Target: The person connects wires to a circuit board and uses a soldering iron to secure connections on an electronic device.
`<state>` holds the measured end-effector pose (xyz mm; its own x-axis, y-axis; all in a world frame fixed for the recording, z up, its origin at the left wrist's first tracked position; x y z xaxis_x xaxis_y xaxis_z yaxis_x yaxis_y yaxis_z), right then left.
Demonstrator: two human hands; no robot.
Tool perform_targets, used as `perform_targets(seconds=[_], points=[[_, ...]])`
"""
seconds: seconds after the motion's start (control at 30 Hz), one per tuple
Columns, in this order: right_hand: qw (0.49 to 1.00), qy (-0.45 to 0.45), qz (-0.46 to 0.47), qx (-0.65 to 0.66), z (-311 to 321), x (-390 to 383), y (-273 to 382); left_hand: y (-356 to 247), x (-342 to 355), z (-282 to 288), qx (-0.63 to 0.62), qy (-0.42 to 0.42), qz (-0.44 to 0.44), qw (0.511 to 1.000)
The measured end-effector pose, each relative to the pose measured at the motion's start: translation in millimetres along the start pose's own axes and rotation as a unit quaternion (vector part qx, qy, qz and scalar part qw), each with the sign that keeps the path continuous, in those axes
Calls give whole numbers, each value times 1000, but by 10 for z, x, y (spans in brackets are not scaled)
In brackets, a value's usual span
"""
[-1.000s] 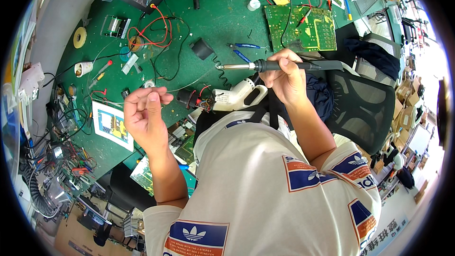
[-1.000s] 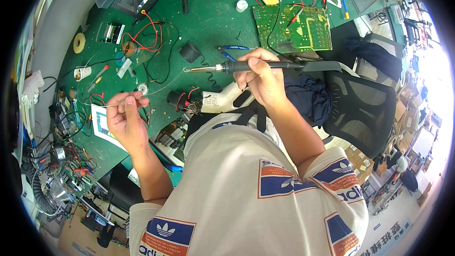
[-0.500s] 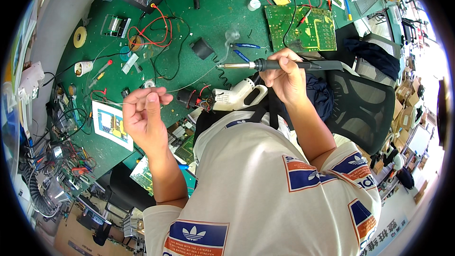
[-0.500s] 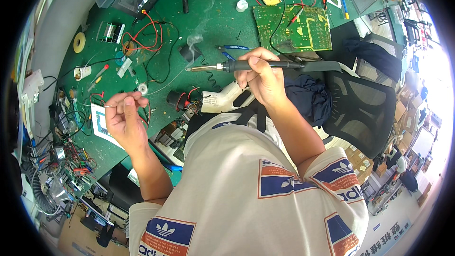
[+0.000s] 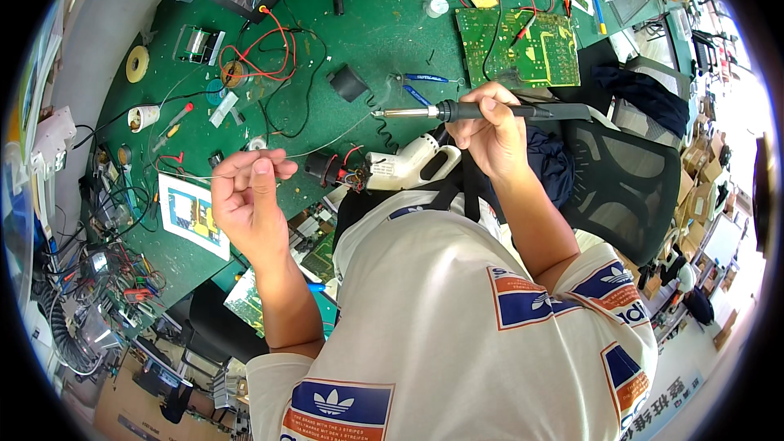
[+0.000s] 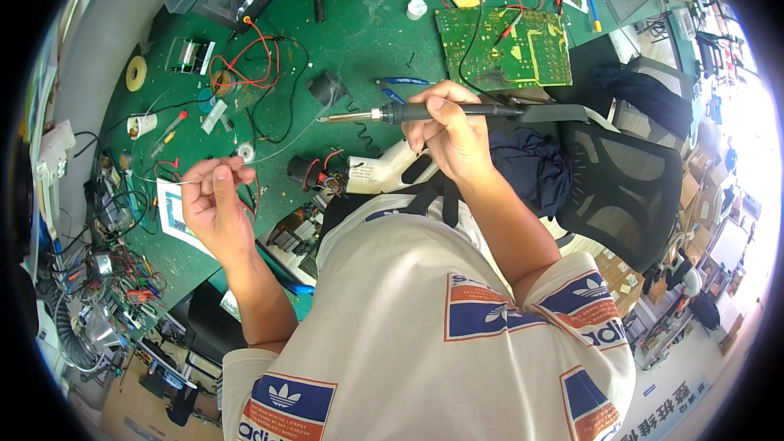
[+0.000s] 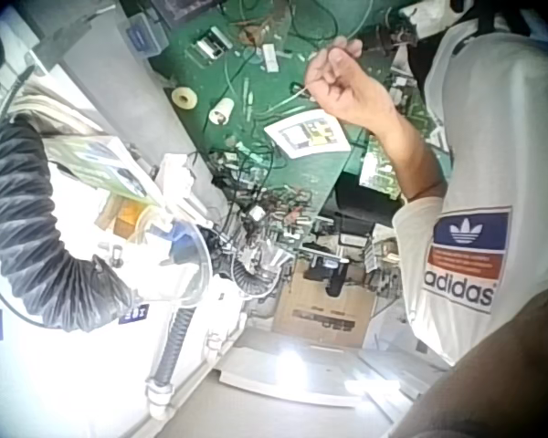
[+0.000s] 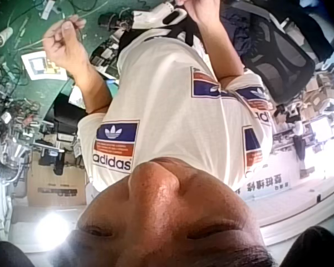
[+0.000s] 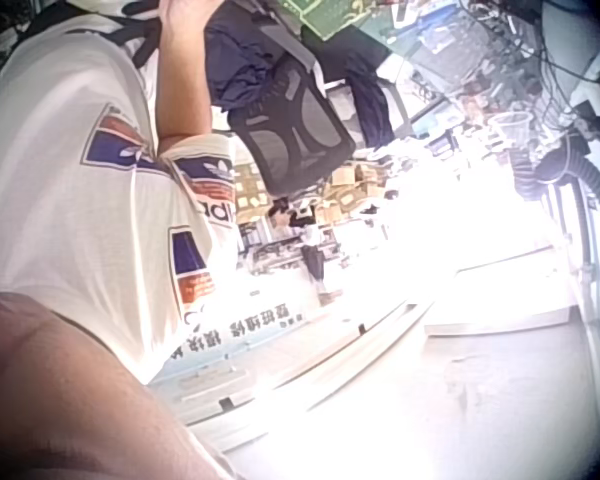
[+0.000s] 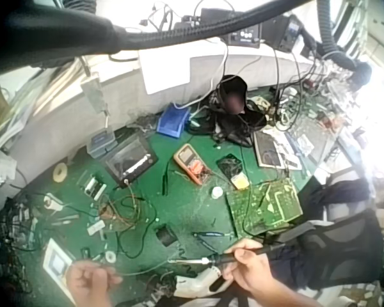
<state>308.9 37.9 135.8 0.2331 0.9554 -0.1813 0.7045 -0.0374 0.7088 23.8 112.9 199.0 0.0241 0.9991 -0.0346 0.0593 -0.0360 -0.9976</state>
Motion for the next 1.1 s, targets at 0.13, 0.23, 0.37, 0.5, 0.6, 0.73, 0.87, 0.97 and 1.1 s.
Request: perform_targets(seconds=[0.13,0.23,0.37,0.5,0.6,0.73,0.87,0.97,1.1], points=[[1000,2,1,1,7,1,-9,22,-3,0,3,-4,0,1000],[1000,2,2,3,13,1,-1,39,2,17,5,-3,-2,1000],[1000,-4,4,-10,54,17,-8,91,20,139,32,-9,3,999],[999,-21,4,-24,140,24,-10,248,84,664,112,-34,16,993],[999,-20,17,-24,203,44,6,363,101,1202,203,-25,50,978],[999,-16,24,-33,293,80,-17,734,-23,2183,385,-34,107,916],[999,-18,15,-34,327,120,-61,1144,-161,2946,639,14,-33,769],[998,-18,8,-52,382,145,-104,1506,-240,3035,603,8,48,797],[998,-38,-8,-50,487,126,-157,1927,-326,2996,513,27,93,853]])
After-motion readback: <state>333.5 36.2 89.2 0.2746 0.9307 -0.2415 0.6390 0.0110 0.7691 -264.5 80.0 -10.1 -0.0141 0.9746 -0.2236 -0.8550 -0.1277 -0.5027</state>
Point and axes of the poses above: each hand's wrist, its own x-axis towards the middle knuckle, its own z-axis out of the back of the hand, y = z × x, the point moved 5 cm from there along x, towards the middle knuckle, and after that the axes turned 2 degrees about -x, right-handed, at the moved point
